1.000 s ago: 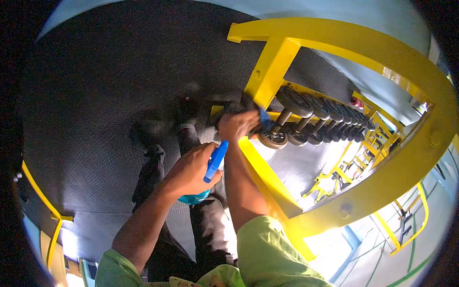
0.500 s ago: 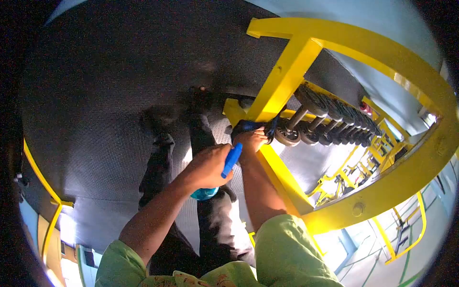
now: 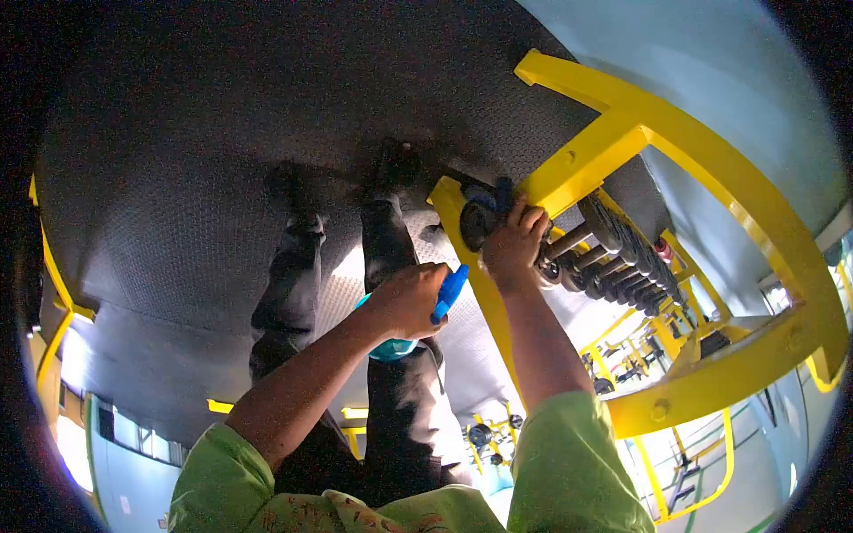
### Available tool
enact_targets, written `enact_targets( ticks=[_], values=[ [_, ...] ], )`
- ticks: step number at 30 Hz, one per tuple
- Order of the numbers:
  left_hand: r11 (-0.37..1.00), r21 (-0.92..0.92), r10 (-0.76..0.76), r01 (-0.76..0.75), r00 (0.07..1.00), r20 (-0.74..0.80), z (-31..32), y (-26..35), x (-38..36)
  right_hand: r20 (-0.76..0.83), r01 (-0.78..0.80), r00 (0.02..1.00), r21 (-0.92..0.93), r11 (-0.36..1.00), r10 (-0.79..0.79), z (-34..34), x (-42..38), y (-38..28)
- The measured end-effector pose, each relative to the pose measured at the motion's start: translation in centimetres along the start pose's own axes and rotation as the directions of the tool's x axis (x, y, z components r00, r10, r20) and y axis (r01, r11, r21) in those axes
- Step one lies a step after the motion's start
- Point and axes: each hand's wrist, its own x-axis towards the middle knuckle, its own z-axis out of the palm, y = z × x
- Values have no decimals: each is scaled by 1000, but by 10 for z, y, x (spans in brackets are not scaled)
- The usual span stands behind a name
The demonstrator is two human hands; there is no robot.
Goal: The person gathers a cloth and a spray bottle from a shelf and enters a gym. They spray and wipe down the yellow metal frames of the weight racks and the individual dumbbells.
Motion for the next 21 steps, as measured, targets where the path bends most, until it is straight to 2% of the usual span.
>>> enact_targets(
  ticks=[1,3,4,5,6,7,8,9,10,11,12,13,14,15,16,17,18,19,20,21],
  values=[
    [999,33,5,-5,1000,0,2,-5,2,0,9,1000,-10,1000,-9,7,2,-11],
    [994,112,-11,7,999,35,1,-13,5,48,-87,996,161,983,80,12,0,-35],
    [995,96,-17,14,999,33,1,-17,4,53,-76,996,148,986,69,17,1,-36],
    [997,65,-56,52,997,60,0,-20,3,65,71,996,-65,995,-67,21,3,-35],
    [995,42,-89,86,992,87,-1,-21,2,102,213,976,-267,940,-192,24,8,-34],
    [995,57,-85,83,996,36,5,-22,-1,19,243,968,-313,918,-250,36,20,-20],
    [996,51,-81,79,996,39,8,-19,-4,25,242,969,-318,917,-247,40,34,-5],
    [996,60,-72,69,996,51,8,-17,-4,-301,179,950,301,937,-85,37,55,9],
    [996,67,-69,65,996,63,8,-16,-5,-442,254,866,792,556,233,35,67,17],
    [990,84,-119,110,986,115,-3,-6,-6,-449,264,865,789,555,226,28,71,23],
    [989,87,-126,117,986,105,-5,-5,-7,-444,158,895,394,905,37,21,77,27],
    [993,55,-109,104,991,83,-7,-5,-9,-343,71,933,-130,989,-112,14,81,27],
    [996,24,-89,87,994,64,-10,-6,-11,-141,178,969,-177,968,-204,7,76,9],
    [994,23,-104,102,991,88,-13,-8,-10,73,288,957,-199,937,-279,8,65,-9],
    [994,31,-103,101,990,91,-17,-9,-10,-250,162,949,-128,978,-190,87,78,-38],
    [994,44,-103,100,992,70,-19,-11,-11,-182,61,980,-99,993,-78,136,87,-77],
    [993,60,-101,98,993,56,-21,-14,-12,79,275,956,100,956,-283,46,41,-74],
    [992,79,-101,95,992,76,-22,-17,-14,-25,211,977,158,965,-210,39,26,-90],
    [994,101,-46,42,998,40,-22,-22,-18,120,63,982,518,853,-145,58,29,-109],
    [992,122,10,-11,1000,9,-22,-25,-23,200,125,947,499,858,-253,83,10,-126]
  ],
)
